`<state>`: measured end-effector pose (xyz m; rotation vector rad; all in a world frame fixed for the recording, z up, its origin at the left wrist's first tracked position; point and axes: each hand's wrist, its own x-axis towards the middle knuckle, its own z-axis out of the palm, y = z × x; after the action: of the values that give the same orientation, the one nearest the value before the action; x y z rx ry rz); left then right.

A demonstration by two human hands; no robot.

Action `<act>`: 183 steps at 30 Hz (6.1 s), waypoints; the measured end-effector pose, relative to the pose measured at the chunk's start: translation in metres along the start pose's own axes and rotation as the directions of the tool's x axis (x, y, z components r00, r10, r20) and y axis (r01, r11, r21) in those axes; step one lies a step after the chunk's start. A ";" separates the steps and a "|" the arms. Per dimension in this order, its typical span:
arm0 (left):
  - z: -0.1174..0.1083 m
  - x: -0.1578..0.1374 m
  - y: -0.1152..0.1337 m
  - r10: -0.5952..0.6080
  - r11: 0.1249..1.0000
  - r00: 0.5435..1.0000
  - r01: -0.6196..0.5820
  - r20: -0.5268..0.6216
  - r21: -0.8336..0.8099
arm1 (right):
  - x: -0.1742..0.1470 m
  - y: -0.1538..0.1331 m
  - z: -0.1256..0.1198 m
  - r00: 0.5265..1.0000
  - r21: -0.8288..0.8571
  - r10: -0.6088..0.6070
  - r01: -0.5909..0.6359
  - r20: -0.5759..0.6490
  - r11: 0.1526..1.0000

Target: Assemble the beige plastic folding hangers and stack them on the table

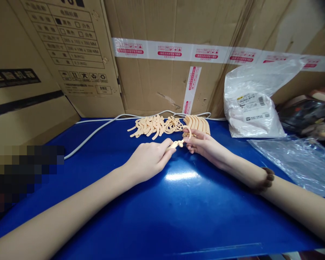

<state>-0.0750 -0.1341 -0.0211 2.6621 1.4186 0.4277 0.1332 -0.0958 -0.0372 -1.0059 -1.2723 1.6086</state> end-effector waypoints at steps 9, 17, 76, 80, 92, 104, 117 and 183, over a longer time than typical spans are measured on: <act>0.001 0.000 -0.004 0.112 0.989 0.994 -0.112 -0.002 -0.097 | -0.002 -0.003 -0.002 0.997 0.009 0.024 -0.025 0.071 1.000; 0.003 0.001 -0.009 0.196 0.972 0.978 -0.204 -0.075 -0.121 | -0.002 -0.004 -0.001 0.995 -0.004 0.044 -0.043 0.085 0.999; 0.008 -0.001 0.003 0.198 0.946 0.980 -0.186 -0.017 0.265 | -0.011 -0.004 0.008 0.980 -0.284 -0.174 0.193 0.091 0.939; 0.009 0.000 0.003 0.182 0.952 0.982 -0.165 -0.043 0.257 | -0.011 -0.005 0.008 0.984 -0.280 -0.160 0.177 0.081 0.944; 0.008 -0.002 0.003 0.158 0.963 0.985 -0.139 -0.068 0.230 | -0.014 -0.005 0.010 0.976 -0.286 -0.194 0.214 0.097 0.934; 0.002 0.003 0.005 -0.166 0.620 0.969 0.245 0.181 -0.745 | 0.000 -0.030 -0.020 0.890 -0.623 -0.456 0.367 0.019 0.690; -0.008 0.004 0.008 -0.373 0.161 0.855 0.441 0.360 -0.883 | 0.046 -0.012 -0.118 0.818 -0.896 -0.446 -0.177 -0.364 0.407; -0.002 0.008 -0.012 -0.372 0.061 0.857 0.405 0.356 -0.912 | -0.031 -0.017 0.015 0.854 -0.860 -0.097 0.509 0.511 -0.043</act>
<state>-0.0810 -0.1207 -0.0199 1.1073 1.1054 0.8519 0.1314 -0.1271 -0.0150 -1.0389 -2.8043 0.1556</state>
